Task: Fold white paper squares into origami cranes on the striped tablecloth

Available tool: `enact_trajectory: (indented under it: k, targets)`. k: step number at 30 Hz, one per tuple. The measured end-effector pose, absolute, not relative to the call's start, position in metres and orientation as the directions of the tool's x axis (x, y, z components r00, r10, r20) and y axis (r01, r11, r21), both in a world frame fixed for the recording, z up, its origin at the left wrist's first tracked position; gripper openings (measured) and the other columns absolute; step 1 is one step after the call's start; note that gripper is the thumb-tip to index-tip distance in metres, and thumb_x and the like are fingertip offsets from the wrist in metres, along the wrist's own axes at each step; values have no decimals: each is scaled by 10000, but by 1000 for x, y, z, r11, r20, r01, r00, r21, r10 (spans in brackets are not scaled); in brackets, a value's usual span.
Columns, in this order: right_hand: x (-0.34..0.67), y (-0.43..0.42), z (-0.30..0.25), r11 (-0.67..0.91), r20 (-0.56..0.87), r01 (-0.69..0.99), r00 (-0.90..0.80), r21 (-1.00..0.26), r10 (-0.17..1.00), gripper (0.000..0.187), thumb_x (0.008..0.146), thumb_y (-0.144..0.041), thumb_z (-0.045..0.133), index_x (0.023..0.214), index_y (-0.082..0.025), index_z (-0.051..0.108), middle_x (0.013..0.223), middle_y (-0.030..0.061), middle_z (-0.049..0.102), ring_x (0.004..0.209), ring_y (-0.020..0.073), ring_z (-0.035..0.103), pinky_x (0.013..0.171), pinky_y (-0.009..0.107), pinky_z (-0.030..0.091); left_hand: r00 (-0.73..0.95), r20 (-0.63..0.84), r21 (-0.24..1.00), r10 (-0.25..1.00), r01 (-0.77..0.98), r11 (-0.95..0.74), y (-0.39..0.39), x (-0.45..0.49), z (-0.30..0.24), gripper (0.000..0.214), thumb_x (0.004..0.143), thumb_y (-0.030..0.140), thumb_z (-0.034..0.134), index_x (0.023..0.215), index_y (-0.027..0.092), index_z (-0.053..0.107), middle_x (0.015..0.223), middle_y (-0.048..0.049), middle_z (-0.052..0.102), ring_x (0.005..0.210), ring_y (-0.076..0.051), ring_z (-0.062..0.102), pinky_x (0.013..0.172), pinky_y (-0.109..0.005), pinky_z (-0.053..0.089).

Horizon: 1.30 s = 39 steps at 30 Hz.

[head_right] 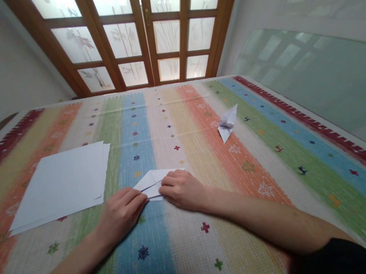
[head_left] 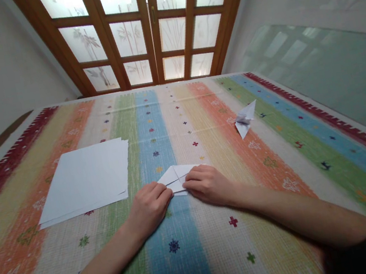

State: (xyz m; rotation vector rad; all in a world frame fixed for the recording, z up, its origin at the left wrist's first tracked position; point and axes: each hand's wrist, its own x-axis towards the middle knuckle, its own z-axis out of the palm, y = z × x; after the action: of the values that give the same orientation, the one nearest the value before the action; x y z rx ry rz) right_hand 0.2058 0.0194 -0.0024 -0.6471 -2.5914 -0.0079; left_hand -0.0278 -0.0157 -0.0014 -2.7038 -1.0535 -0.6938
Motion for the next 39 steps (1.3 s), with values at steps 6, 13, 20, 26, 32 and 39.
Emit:
enact_trajectory:
  k: [6,13,20,26,32,39]
  targets:
    - [203,13,1,831,410,507,-724,-229,555,188,940,-275,550,831,-172,663,851,68,679,796,194,578,742,335,437,630,448,28,634,699,-715,-16,-30,1,257,988,213,454,807,162,628,755,-51,627,707,-193,541,646,-325,440]
    - [215,20,-6,680,533,610,-446,-407,719,389,830,-338,681,1171,-185,575,1145,143,625,1058,284,565,902,463,461,560,504,148,658,694,-704,-15,-34,1,203,971,163,431,882,151,613,806,-68,661,732,-188,596,665,-318,491]
    - [222,36,-10,359,405,587,-56,-726,912,515,784,-347,691,1237,-161,533,1044,134,637,819,231,612,720,395,518,507,544,176,668,710,-682,-16,-34,-2,198,992,187,441,899,155,613,764,-49,660,688,-168,604,635,-293,494]
    - [210,39,-4,300,252,485,-164,-821,954,326,871,-325,604,1140,-145,632,875,83,691,717,177,636,654,317,515,611,527,93,591,650,-755,-18,-25,-4,222,994,164,419,939,150,633,779,-62,678,700,-182,610,619,-304,503]
    - [201,21,4,790,563,404,-556,-460,612,204,923,-210,536,1051,-211,695,1165,96,696,1088,223,619,933,427,480,686,495,-66,533,641,-765,-19,-16,-2,268,998,138,372,929,137,631,741,-55,662,635,-182,587,575,-306,499]
    - [205,13,1,818,583,517,-594,-252,555,282,938,-251,511,1170,-163,645,1109,116,701,987,233,626,877,415,467,731,466,-126,499,613,-780,-20,-11,0,243,984,113,379,913,126,612,720,-57,633,620,-197,566,565,-315,466]
